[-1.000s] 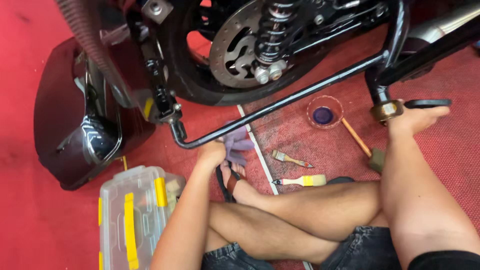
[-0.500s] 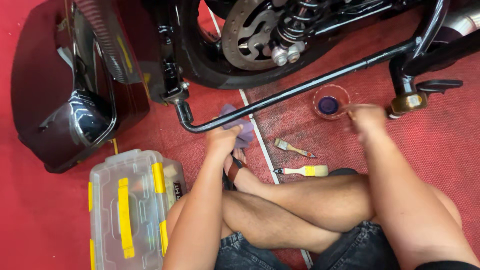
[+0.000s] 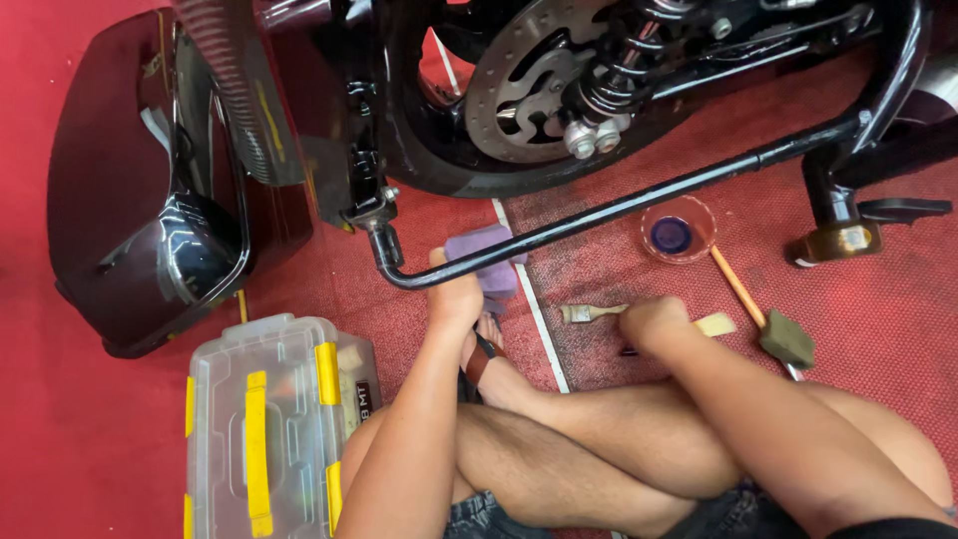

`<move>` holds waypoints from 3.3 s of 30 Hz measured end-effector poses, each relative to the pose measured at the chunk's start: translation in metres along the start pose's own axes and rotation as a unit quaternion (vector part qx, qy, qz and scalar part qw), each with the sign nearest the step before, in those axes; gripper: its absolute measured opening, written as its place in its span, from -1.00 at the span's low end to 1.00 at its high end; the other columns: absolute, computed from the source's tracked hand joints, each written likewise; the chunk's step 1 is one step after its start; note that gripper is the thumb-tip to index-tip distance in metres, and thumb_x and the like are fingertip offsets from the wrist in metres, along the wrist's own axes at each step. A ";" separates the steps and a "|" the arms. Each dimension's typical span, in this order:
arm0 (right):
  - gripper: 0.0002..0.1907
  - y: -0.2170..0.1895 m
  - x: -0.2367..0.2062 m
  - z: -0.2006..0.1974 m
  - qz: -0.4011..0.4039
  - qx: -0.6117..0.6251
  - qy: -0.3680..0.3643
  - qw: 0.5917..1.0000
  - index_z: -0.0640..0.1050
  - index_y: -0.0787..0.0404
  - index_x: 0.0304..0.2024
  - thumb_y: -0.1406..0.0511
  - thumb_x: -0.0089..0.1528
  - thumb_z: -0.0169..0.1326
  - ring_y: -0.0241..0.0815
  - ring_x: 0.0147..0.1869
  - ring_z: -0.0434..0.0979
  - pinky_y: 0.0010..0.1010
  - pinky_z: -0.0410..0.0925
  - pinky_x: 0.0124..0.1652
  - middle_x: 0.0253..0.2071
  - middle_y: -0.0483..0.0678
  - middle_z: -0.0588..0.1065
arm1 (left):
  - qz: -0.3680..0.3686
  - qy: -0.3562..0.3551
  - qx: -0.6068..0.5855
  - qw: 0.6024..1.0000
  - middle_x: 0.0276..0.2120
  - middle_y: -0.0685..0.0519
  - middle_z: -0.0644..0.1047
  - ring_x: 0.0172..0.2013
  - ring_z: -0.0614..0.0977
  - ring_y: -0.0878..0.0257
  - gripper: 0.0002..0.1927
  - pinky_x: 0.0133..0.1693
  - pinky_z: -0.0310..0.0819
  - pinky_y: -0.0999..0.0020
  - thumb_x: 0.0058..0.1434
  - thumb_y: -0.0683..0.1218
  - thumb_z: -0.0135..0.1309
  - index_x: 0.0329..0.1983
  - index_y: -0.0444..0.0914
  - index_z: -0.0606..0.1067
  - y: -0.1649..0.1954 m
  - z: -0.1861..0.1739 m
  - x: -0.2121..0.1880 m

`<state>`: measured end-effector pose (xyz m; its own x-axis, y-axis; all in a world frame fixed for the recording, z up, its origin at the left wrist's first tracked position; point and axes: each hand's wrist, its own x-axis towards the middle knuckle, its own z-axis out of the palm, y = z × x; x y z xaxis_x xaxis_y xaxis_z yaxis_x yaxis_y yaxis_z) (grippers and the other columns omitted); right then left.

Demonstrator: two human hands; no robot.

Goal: The person cleans the rear wheel and swingarm area of a motorcycle using a purple cloth, a small brush, and a green sponge. They wipe the brake disc, shock absorber, and frame, then use the brush and sponge to scrub specific parts before wiping again.

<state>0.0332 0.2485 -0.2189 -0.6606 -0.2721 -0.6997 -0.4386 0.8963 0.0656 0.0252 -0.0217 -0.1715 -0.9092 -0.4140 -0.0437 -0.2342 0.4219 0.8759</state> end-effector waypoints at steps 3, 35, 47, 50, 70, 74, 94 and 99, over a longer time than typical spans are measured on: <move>-0.67 0.012 0.002 -0.003 0.058 0.065 0.077 0.993 0.54 0.10 0.11 0.22 0.32 0.00 0.00 0.10 0.64 -0.14 0.51 -0.01 0.04 0.03 0.59 | -0.054 -0.025 -0.051 0.997 -0.12 -0.21 0.62 -0.05 0.69 -0.03 -0.68 -0.08 0.56 0.13 0.36 -0.01 -0.13 0.02 -0.31 0.42 0.005 0.003 0.002; -0.82 -0.064 0.060 -0.067 -0.068 0.847 0.123 0.512 0.59 0.37 -0.22 0.33 0.27 0.12 -0.12 -0.41 0.61 -0.34 0.51 -0.45 -0.37 0.10 0.59 | 0.013 -0.247 0.238 0.939 0.01 -0.20 0.55 -0.02 0.59 -0.14 -0.51 0.01 0.42 0.03 0.42 0.23 -0.24 0.21 -0.09 0.45 0.010 0.026 0.003; -0.85 0.062 0.103 -0.060 0.010 0.880 0.355 0.315 0.43 0.29 -0.11 0.37 0.28 -0.02 -0.08 -0.30 0.69 -0.34 0.59 -0.27 -0.27 0.12 0.58 | -0.023 -0.218 0.224 0.950 -0.12 -0.27 0.62 0.00 0.64 -0.14 -0.45 0.06 0.47 0.04 0.25 0.30 0.02 -0.10 -0.27 0.54 0.005 0.008 0.028; -0.90 0.069 0.113 -0.052 0.007 0.731 0.551 0.402 0.47 0.28 -0.16 0.40 0.31 0.12 -0.16 -0.17 0.65 -0.34 0.55 -0.13 -0.15 0.05 0.56 | -0.023 -0.215 0.220 0.951 -0.11 -0.23 0.62 0.01 0.64 -0.10 -0.47 0.08 0.46 0.06 0.11 0.22 0.18 -0.03 -0.24 0.49 0.009 0.008 0.029; -0.83 -0.010 0.131 -0.063 0.046 0.534 0.615 0.578 0.64 0.25 -0.09 0.39 0.28 0.11 0.03 -0.05 0.64 -0.25 0.47 0.02 -0.10 0.10 0.62 | -0.075 -0.153 0.166 0.971 0.27 -0.39 0.33 0.28 0.38 -0.28 -0.30 0.29 0.21 0.03 0.22 0.03 -0.11 0.46 -0.13 0.18 -0.006 0.010 0.034; -0.89 -0.022 0.132 -0.063 0.071 0.517 0.620 0.585 0.65 0.25 -0.15 0.40 0.29 0.15 0.04 -0.04 0.65 -0.24 0.46 0.04 -0.14 0.10 0.62 | -0.085 -0.172 0.200 0.961 0.21 -0.33 0.44 0.23 0.46 -0.23 -0.35 0.26 0.27 0.02 0.25 0.07 -0.15 0.43 -0.16 0.22 0.012 0.008 0.037; -0.82 -0.067 0.154 -0.048 -0.040 0.562 0.556 0.611 0.65 0.23 -0.16 0.31 0.25 0.09 -0.04 -0.09 0.67 -0.26 0.47 -0.03 -0.18 0.08 0.64 | -0.143 -0.171 0.248 0.943 0.10 -0.40 0.49 0.20 0.47 -0.33 -0.25 0.27 0.24 -0.05 0.35 0.33 -0.31 0.20 -0.35 0.44 0.009 0.004 0.046; -0.82 0.038 0.140 -0.043 0.159 0.516 0.628 0.560 0.60 0.23 -0.04 0.31 0.40 0.04 0.10 -0.08 0.59 -0.14 0.44 -0.02 -0.13 0.14 0.58 | -0.103 -0.116 0.132 0.979 0.02 -0.39 0.54 0.13 0.53 -0.29 -0.32 0.18 0.33 -0.02 0.29 0.30 -0.15 0.07 -0.36 0.54 0.007 -0.013 0.051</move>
<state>-0.1022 0.2288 -0.2837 -0.7971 0.5083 0.3260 -0.0199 0.5176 -0.8554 -0.0180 -0.0507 -0.1616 -0.8799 -0.3303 -0.3416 -0.4738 0.5554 0.6834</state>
